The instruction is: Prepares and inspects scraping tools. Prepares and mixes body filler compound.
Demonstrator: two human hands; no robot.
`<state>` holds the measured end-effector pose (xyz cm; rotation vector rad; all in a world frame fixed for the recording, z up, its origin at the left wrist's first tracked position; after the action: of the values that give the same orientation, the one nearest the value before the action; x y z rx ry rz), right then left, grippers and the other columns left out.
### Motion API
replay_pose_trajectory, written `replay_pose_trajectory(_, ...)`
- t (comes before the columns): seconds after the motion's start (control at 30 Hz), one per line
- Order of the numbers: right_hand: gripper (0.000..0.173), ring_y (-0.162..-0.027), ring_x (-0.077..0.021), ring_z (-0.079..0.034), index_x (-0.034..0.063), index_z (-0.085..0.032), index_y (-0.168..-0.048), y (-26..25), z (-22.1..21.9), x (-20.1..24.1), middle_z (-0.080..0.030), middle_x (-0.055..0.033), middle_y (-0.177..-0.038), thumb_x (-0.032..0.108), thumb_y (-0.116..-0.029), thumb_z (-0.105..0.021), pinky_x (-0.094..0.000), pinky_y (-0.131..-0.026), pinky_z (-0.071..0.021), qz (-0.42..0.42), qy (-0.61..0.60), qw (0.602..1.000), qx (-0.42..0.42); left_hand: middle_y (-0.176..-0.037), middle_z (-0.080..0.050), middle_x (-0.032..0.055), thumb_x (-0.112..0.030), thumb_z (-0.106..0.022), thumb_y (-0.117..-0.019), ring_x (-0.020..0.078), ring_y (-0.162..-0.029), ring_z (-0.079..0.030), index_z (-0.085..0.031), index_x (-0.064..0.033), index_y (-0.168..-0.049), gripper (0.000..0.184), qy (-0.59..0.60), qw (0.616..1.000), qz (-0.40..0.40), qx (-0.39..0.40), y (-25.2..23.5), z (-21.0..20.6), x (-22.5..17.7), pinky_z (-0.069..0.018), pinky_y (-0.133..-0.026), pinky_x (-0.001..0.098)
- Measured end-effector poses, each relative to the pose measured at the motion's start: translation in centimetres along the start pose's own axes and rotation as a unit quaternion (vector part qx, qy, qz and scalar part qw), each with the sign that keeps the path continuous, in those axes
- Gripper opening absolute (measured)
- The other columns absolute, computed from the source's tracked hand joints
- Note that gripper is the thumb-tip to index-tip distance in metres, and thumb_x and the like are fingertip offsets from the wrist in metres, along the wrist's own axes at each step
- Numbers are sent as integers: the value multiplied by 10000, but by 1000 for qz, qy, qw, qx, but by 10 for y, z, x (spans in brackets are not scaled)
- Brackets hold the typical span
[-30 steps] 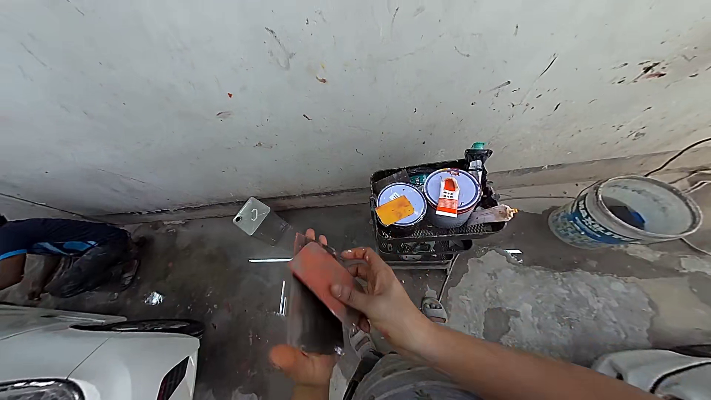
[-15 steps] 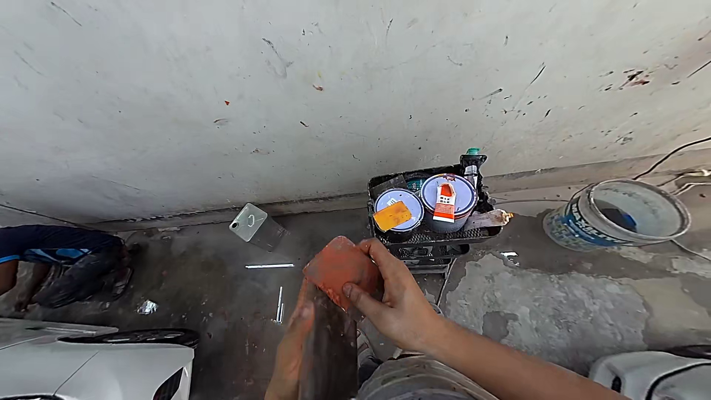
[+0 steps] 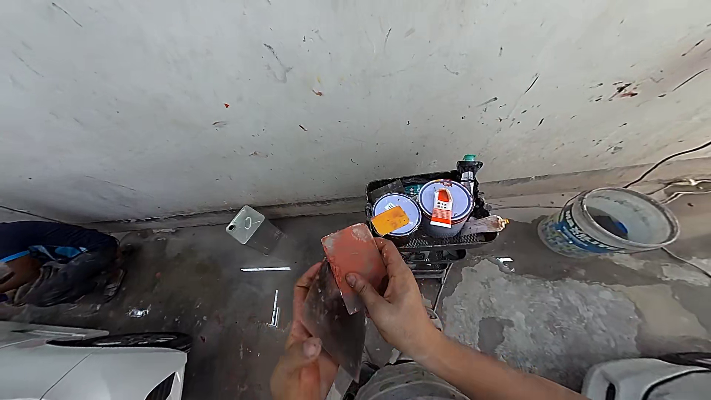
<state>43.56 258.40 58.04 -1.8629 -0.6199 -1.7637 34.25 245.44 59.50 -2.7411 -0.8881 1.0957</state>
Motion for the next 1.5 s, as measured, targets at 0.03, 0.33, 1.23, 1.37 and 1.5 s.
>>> replay_pose_trajectory(0.03, 521, -928, -111, -720, 126, -497, -1349, 0, -3, 1, -707, -16, -1068, 237, -914, -761, -292, -790, -640, 25, 16, 1000, -7, -1409, -555, 148, -267, -776, -840, 270, -1288, -559, -398, -85, -1459, 748, -43, 998, -26, -28, -1, -3, 4, -480, -1067, 462)
replay_pose_trajectory(0.33, 513, -977, -124, -703, -32, -491, -1315, 25, -10, -4, -693, -102, -1084, 319, -988, -673, -326, -844, -620, 208, 103, 966, 116, -1455, -577, 122, -648, -727, -824, 288, -1326, -568, -495, -158, -1473, 845, -298, 948, -107, -36, 6, 3, 13, -487, -1099, 439)
replay_pose_trajectory(1.23, 447, -985, -138, -707, 71, -516, -1290, -18, 55, -15, -700, -45, -1084, 212, -921, -727, -310, -861, -620, 35, 53, 997, 30, -1180, -670, 122, -83, -700, -924, 193, -1047, -690, -480, 46, -1339, 487, -363, 903, -103, -205, 11, 30, -1, -605, -909, 343)
replay_pose_trajectory(1.37, 626, -912, -184, -742, 128, -502, -1330, -27, 39, 2, -736, -55, -1019, 298, -834, -844, -351, -784, -650, 30, 2, 1000, 3, -1208, -726, -6, -162, -647, -1000, 91, -1095, -686, -660, -153, -1305, 305, -303, 944, -18, -129, 29, 13, 4, -563, -985, 297)
replay_pose_trajectory(1.5, 927, -966, -80, -713, 175, -460, -1403, -25, 22, 5, -712, 20, -1081, 467, -667, -941, -301, -836, -636, 29, 102, 994, 1, -1380, -632, -2, -276, -675, -969, 114, -1273, -582, -555, -179, -1443, 498, -132, 991, 34, 6, 32, 7, -10, -456, -1112, 352)
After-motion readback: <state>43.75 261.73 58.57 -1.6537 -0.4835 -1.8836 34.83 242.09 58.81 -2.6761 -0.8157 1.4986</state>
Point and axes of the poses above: each hand's wrist, its own y-axis away from the middle knuckle, its own z-axis out of the back of the hand, x = y × z, the point moved 1 cm from there along -y, towards the middle knuckle
